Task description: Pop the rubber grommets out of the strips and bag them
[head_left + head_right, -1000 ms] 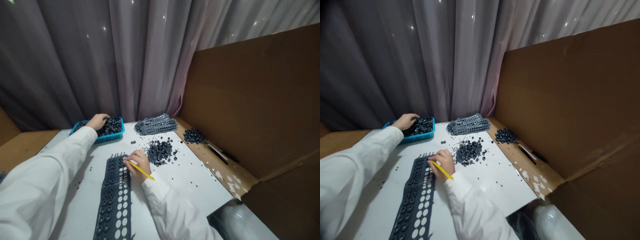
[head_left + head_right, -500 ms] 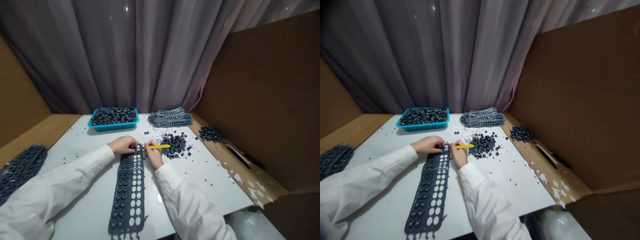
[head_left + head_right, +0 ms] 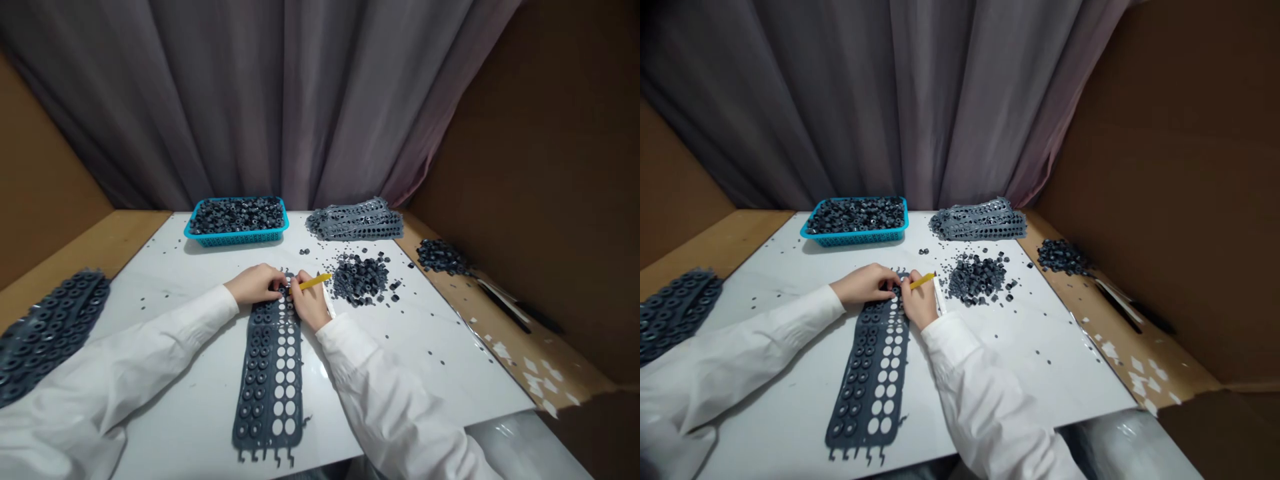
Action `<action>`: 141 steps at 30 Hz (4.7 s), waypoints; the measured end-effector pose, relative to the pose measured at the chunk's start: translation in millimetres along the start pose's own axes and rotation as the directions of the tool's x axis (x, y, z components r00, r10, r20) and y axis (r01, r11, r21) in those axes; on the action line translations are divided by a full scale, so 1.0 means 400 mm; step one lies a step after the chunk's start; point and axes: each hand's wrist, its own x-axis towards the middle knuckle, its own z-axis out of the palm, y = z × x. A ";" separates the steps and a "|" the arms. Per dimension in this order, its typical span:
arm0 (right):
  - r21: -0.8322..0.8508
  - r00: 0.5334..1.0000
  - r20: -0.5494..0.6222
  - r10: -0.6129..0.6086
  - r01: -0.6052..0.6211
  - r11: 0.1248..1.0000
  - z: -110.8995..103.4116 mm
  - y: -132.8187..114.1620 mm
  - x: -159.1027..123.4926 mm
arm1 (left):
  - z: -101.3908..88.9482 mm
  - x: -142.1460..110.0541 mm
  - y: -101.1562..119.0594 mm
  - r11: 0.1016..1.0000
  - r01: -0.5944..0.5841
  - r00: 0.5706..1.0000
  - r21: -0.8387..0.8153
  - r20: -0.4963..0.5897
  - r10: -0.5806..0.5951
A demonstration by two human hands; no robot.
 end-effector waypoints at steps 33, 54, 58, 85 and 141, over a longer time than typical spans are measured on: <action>-0.080 0.995 0.076 0.062 -0.055 0.995 -0.002 -0.007 0.003 | 0.039 -0.019 -0.003 1.000 -0.012 0.996 0.000 -0.085 0.012; -0.246 0.997 0.039 0.065 -0.054 0.968 0.002 -0.024 0.005 | 0.023 -0.008 0.031 0.988 -0.049 0.999 0.147 0.006 0.049; -0.274 0.999 0.040 0.038 -0.025 0.961 -0.002 -0.028 0.002 | 0.044 -0.003 0.031 0.991 -0.026 0.999 0.129 -0.036 0.031; 0.299 0.996 -0.082 0.022 0.004 0.954 -0.040 -0.037 0.008 | 0.035 -0.059 0.002 0.120 0.170 0.876 -0.978 0.095 -0.472; -0.125 0.923 -0.384 0.016 -0.069 0.990 -0.240 0.033 0.075 | 0.052 -0.009 -0.016 0.971 0.062 0.942 -0.230 -0.309 -0.133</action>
